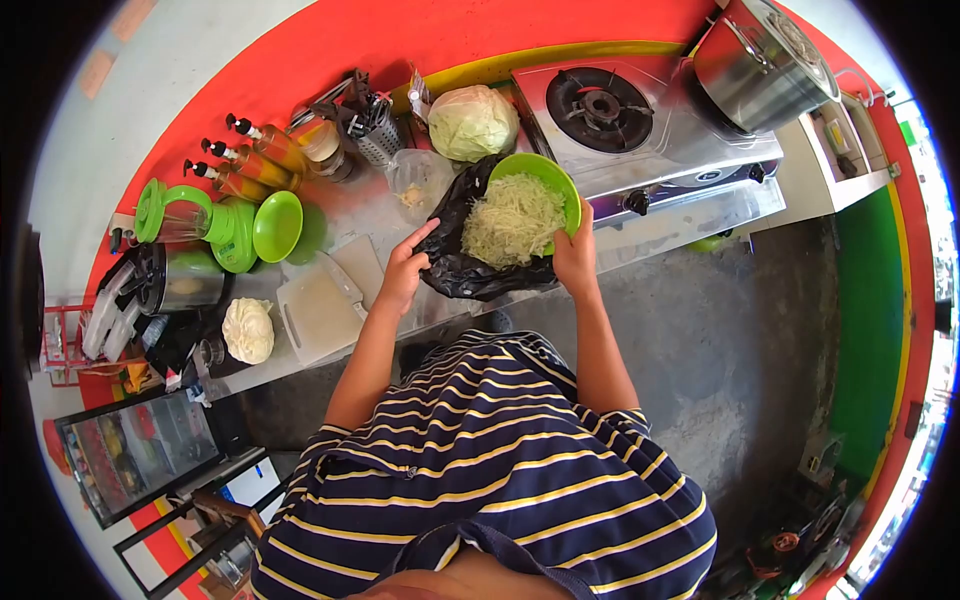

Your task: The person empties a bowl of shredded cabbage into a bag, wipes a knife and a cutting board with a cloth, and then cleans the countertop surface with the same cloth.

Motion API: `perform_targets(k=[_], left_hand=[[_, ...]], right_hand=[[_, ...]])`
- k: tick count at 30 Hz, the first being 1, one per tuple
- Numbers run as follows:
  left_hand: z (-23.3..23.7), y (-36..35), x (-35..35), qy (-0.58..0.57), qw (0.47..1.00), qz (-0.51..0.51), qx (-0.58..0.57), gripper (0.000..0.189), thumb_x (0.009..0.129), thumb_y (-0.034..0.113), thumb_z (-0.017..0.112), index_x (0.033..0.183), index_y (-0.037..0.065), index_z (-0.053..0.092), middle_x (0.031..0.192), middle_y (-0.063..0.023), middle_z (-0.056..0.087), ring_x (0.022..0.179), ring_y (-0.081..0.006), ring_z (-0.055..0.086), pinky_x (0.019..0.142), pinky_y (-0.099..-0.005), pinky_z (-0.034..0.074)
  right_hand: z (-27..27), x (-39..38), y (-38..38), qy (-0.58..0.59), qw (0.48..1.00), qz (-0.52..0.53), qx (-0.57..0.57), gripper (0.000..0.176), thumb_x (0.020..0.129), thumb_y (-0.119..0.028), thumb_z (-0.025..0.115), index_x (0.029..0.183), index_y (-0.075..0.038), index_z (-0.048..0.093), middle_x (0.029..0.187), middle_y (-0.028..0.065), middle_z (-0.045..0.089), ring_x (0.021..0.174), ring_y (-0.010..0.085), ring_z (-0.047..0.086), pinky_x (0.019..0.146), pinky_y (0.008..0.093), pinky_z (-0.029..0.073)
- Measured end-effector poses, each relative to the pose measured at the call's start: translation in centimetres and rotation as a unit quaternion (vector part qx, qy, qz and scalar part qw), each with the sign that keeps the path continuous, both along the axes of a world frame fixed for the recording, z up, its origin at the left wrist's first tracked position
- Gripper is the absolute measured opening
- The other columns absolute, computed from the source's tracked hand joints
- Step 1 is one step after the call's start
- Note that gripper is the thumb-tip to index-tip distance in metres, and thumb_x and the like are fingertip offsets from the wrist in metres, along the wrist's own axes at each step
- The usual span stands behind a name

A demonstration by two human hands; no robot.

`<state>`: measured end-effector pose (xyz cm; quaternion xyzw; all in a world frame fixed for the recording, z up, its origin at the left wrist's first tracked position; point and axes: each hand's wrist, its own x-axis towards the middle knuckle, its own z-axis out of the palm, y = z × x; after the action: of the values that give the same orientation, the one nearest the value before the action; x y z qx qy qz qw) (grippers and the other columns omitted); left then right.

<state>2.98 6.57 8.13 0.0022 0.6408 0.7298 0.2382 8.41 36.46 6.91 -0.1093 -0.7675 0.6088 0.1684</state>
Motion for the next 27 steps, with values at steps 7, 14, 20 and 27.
perform_targets(k=[7,14,20,27], left_hand=[[1.1,0.8,0.1,0.097,0.995,0.022,-0.034,0.074,0.077,-0.008,0.048,0.149,0.005,0.058,0.135,-0.0085,0.063,0.107,-0.0118,0.060,0.089,-0.0224,0.047],[1.1,0.9,-0.5,0.204,0.976,-0.053,-0.049,0.068,0.076,-0.007,0.049,0.143,0.001,0.062,0.142,-0.0121,0.060,0.130,-0.0194,0.055,0.112,-0.0275,0.037],[1.1,0.5,-0.8,0.160,0.982,-0.015,-0.099,0.069,0.076,-0.008,0.050,0.144,0.001,0.061,0.140,-0.0113,0.061,0.128,-0.0190,0.056,0.109,-0.0267,0.040],[1.0,0.6,-0.9,0.168,0.979,-0.021,-0.112,0.067,0.077,-0.006,0.052,0.143,0.001,0.061,0.138,-0.0121,0.063,0.128,-0.0207,0.057,0.110,-0.0280,0.040]], right_hand=[[0.4,0.3,0.3,-0.001,1.000,-0.014,-0.008,0.065,0.088,0.009,0.047,0.150,-0.004,0.037,0.131,0.0157,0.056,0.125,0.0260,0.053,0.109,0.0356,0.041],[0.4,0.2,0.3,0.003,1.000,0.009,0.014,0.064,0.088,0.009,0.047,0.150,-0.004,0.037,0.130,0.0161,0.056,0.124,0.0271,0.053,0.109,0.0362,0.041],[0.9,-0.2,0.3,-0.012,1.000,0.011,0.011,0.065,0.087,0.010,0.047,0.150,-0.002,0.037,0.134,0.0212,0.058,0.127,0.0313,0.056,0.110,0.0382,0.041],[0.3,-0.5,0.9,-0.006,1.000,-0.001,-0.014,0.066,0.087,0.009,0.048,0.151,-0.002,0.037,0.132,0.0202,0.059,0.127,0.0307,0.056,0.110,0.0371,0.041]])
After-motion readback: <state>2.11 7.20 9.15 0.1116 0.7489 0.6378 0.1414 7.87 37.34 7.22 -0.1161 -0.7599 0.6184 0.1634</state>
